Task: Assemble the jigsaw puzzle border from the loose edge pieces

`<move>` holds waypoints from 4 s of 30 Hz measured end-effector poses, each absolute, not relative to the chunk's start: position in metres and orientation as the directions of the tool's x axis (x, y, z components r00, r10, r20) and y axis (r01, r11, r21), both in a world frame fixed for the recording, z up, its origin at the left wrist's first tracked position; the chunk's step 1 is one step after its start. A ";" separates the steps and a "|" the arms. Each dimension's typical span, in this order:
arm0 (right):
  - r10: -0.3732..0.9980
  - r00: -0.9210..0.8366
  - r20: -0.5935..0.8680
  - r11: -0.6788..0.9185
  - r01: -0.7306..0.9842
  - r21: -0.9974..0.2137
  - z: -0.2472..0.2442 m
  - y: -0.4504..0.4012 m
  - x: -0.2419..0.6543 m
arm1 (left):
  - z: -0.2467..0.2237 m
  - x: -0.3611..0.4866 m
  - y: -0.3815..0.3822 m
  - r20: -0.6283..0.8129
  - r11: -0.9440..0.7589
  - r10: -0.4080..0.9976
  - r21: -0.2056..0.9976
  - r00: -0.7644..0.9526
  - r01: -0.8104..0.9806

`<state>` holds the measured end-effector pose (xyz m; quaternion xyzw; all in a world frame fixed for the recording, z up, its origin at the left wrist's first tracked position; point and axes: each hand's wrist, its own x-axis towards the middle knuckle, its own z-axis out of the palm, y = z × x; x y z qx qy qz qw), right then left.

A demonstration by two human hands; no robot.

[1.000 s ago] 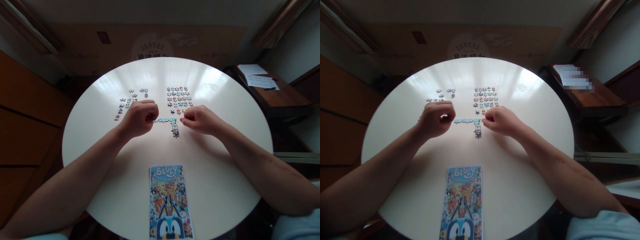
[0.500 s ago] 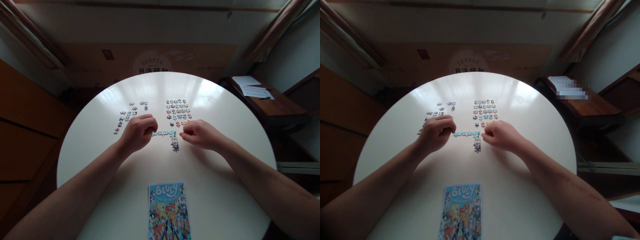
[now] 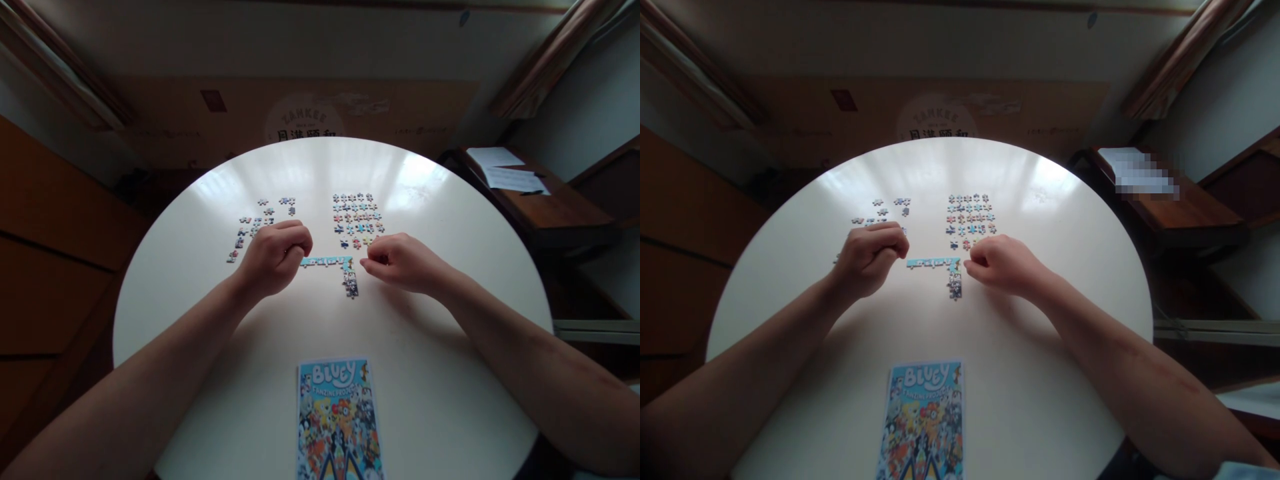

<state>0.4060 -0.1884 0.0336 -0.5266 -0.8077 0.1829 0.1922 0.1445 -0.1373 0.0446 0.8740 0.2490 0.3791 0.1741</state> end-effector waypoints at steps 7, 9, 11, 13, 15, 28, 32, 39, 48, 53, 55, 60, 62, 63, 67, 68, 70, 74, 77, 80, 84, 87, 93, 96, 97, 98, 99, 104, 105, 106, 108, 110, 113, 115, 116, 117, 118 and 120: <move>0.888 -0.325 0.325 0.457 0.695 -0.555 0.037 -0.190 0.408 | 0.044 0.148 -0.137 0.591 -0.820 0.566 0.475 0.574 0.319; 0.889 -0.326 0.322 0.457 0.692 -0.559 0.036 -0.190 0.408 | 0.042 0.149 -0.136 0.598 -0.820 0.569 0.466 0.564 0.333; 0.890 -0.331 0.314 0.455 0.687 -0.566 0.036 -0.189 0.407 | 0.040 0.148 -0.135 0.598 -0.816 0.576 0.461 0.558 0.349; 0.886 -0.330 0.325 0.462 0.677 -0.573 0.035 -0.189 0.406 | 0.039 0.148 -0.133 0.591 -0.811 0.584 0.460 0.557 0.362; 0.875 -0.326 0.359 0.482 0.665 -0.571 0.036 -0.189 0.406 | 0.038 0.148 -0.133 0.585 -0.806 0.590 0.463 0.556 0.367; 0.863 -0.325 0.386 0.502 0.637 -0.585 0.036 -0.189 0.405 | 0.044 0.147 -0.135 0.563 -0.793 0.607 0.473 0.562 0.383; 0.882 -0.332 0.335 0.471 0.653 -0.593 0.035 -0.189 0.405 | 0.046 0.146 -0.136 0.562 -0.800 0.597 0.470 0.573 0.373; 0.901 -0.350 0.256 0.433 0.697 -0.572 0.032 -0.188 0.406 | 0.043 0.144 -0.134 0.561 -0.811 0.582 0.456 0.589 0.367; 0.905 -0.378 0.196 0.422 0.728 -0.540 0.032 -0.187 0.407 | 0.041 0.145 -0.134 0.596 -0.848 0.530 0.380 0.603 0.369; 0.903 -0.394 0.173 0.422 0.733 -0.533 0.033 -0.187 0.408 | 0.040 0.145 -0.136 0.597 -0.853 0.521 0.392 0.610 0.344; 0.903 -0.388 0.181 0.422 0.731 -0.536 0.034 -0.188 0.409 | 0.040 0.146 -0.136 0.594 -0.851 0.523 0.403 0.611 0.336; 0.908 -0.373 0.192 0.413 0.721 -0.557 0.035 -0.189 0.410 | 0.040 0.147 -0.137 0.590 -0.853 0.517 0.414 0.621 0.317; 0.909 -0.369 0.195 0.412 0.715 -0.565 0.034 -0.189 0.410 | 0.041 0.147 -0.137 0.574 -0.856 0.508 0.423 0.643 0.298; 0.909 -0.367 0.199 0.412 0.712 -0.569 0.034 -0.189 0.410 | 0.041 0.147 -0.138 0.561 -0.857 0.501 0.426 0.659 0.289; 0.910 -0.358 0.208 0.410 0.703 -0.582 0.034 -0.189 0.411 | 0.043 0.147 -0.140 0.508 -0.862 0.481 0.423 0.715 0.280; 0.909 -0.359 0.210 0.411 0.701 -0.583 0.034 -0.189 0.411 | 0.043 0.148 -0.141 0.497 -0.863 0.479 0.417 0.723 0.285; 0.908 -0.360 0.216 0.416 0.698 -0.584 0.035 -0.188 0.410 | 0.043 0.148 -0.142 0.476 -0.867 0.472 0.401 0.742 0.294; 0.906 -0.362 0.222 0.420 0.692 -0.588 0.036 -0.189 0.409 | 0.044 0.149 -0.144 0.420 -0.878 0.443 0.383 0.792 0.288; 0.906 -0.361 0.219 0.418 0.689 -0.592 0.035 -0.190 0.409 | 0.044 0.149 -0.143 0.383 -0.874 0.447 0.380 0.809 0.303; 0.907 -0.358 0.221 0.415 0.683 -0.601 0.035 -0.189 0.410 | 0.044 0.149 -0.142 0.324 -0.858 0.460 0.400 0.826 0.321; 0.900 -0.356 0.250 0.433 0.675 -0.598 0.033 -0.187 0.412 | 0.044 0.150 -0.140 0.128 -0.806 0.481 0.453 0.867 0.380; 0.895 -0.353 0.271 0.444 0.670 -0.595 0.032 -0.188 0.412 | 0.050 0.152 -0.143 -0.087 -0.753 0.512 0.433 0.854 0.495; 0.881 -0.325 0.345 0.473 0.645 -0.600 0.032 -0.192 0.408 | 0.065 0.156 -0.160 -0.315 -0.748 0.524 0.273 0.791 0.605; 0.860 -0.323 0.395 0.508 0.623 -0.595 0.035 -0.197 0.404 | 0.069 0.159 -0.169 -0.387 -0.739 0.560 0.168 0.733 0.653; 0.854 -0.327 0.406 0.518 0.616 -0.594 0.036 -0.198 0.403 | 0.069 0.160 -0.172 -0.420 -0.728 0.572 0.137 0.705 0.672; 0.848 -0.333 0.413 0.528 0.609 -0.592 0.038 -0.200 0.401 | 0.070 0.161 -0.174 -0.450 -0.716 0.581 0.114 0.678 0.689; 0.842 -0.340 0.419 0.537 0.603 -0.590 0.039 -0.202 0.400 | 0.072 0.161 -0.176 -0.475 -0.706 0.586 0.097 0.656 0.701; 0.826 -0.376 0.420 0.563 0.571 -0.597 0.040 -0.207 0.396 | 0.077 0.161 -0.182 -0.547 -0.674 0.588 0.075 0.595 0.735; 0.826 -0.379 0.417 0.564 0.567 -0.601 0.039 -0.207 0.396 | 0.078 0.161 -0.182 -0.555 -0.672 0.584 0.079 0.592 0.737; 0.825 -0.381 0.417 0.565 0.564 -0.602 0.039 -0.207 0.396 | 0.078 0.160 -0.181 -0.562 -0.672 0.577 0.084 0.592 0.735; 0.822 -0.387 0.417 0.569 0.560 -0.602 0.036 -0.206 0.396 | 0.078 0.159 -0.180 -0.566 -0.678 0.565 0.096 0.600 0.729; 0.824 -0.395 0.406 0.566 0.560 -0.605 0.034 -0.205 0.395 | 0.076 0.157 -0.179 -0.561 -0.681 0.555 0.117 0.614 0.723; 0.836 -0.397 0.378 0.547 0.568 -0.615 0.031 -0.205 0.394 | 0.074 0.156 -0.177 -0.544 -0.680 0.543 0.161 0.640 0.715; 0.845 -0.389 0.366 0.533 0.574 -0.621 0.029 -0.204 0.394 | 0.074 0.155 -0.174 -0.541 -0.673 0.537 0.188 0.647 0.715; 0.849 -0.383 0.365 0.528 0.576 -0.624 0.028 -0.204 0.394 | 0.074 0.154 -0.173 -0.539 -0.671 0.534 0.199 0.652 0.714; 0.851 -0.378 0.364 0.524 0.577 -0.627 0.027 -0.204 0.394 | 0.075 0.154 -0.172 -0.535 -0.670 0.529 0.213 0.658 0.711; 0.851 -0.374 0.368 0.524 0.576 -0.627 0.027 -0.204 0.394 | 0.076 0.153 -0.170 -0.528 -0.668 0.524 0.232 0.668 0.707; 0.848 -0.374 0.375 0.529 0.573 -0.626 0.026 -0.203 0.394 | 0.078 0.151 -0.167 -0.511 -0.661 0.511 0.280 0.691 0.696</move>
